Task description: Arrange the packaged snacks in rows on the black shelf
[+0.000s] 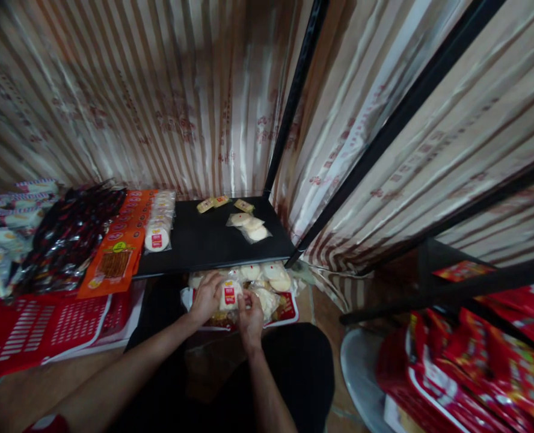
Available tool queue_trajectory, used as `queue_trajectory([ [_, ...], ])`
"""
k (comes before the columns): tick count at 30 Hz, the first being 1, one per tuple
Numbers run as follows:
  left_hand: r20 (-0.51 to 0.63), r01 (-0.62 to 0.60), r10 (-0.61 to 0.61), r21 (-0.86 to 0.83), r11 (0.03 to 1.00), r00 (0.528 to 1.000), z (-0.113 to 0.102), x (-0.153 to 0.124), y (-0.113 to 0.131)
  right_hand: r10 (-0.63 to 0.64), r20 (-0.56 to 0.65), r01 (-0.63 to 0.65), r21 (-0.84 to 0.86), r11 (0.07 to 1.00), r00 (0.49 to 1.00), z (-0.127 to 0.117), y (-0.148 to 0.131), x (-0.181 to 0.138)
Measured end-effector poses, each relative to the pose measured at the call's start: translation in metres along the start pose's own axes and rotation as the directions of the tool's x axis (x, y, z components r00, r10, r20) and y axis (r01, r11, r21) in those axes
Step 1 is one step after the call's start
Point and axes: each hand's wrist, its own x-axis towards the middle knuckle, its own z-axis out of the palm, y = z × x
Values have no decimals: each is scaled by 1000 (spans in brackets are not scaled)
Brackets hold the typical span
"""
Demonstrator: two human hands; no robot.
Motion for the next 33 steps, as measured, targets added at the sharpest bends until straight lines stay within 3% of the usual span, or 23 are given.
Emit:
queue_trajectory([
  [3, -103, 34, -34, -1, 999, 994, -10, -13, 0, 43, 30, -46, 138, 989, 999, -1, -8, 1],
  [5, -115, 99, -102, -27, 995, 988, -16, -21, -1, 77, 50, -85, 178, 980, 996, -2, -13, 1],
  [10, -67, 243, -266, -243, 939, 962, -25, -37, -6, 123, 195, -161, 191, 968, 973, 6, -28, -2],
  [14, -118, 293, -343, -316, 902, 932, -43, -36, -12, 76, 297, -121, 135, 983, 952, 25, -47, -2],
  [19, -256, 249, -320, -272, 929, 912, -87, -20, -23, -44, 415, -3, 113, 994, 909, 67, -79, 6],
  [24, -382, 283, -335, -188, 941, 861, -126, -1, -47, -169, 476, 196, -8, 981, 863, 123, -103, 18],
  [29, -456, 216, -198, -13, 976, 868, -145, 11, -72, -192, 475, 266, -92, 960, 859, 173, -123, 28],
  [33, -446, 170, -75, 178, 969, 892, -149, 13, -81, -207, 451, 324, -202, 924, 868, 196, -134, 34],
])
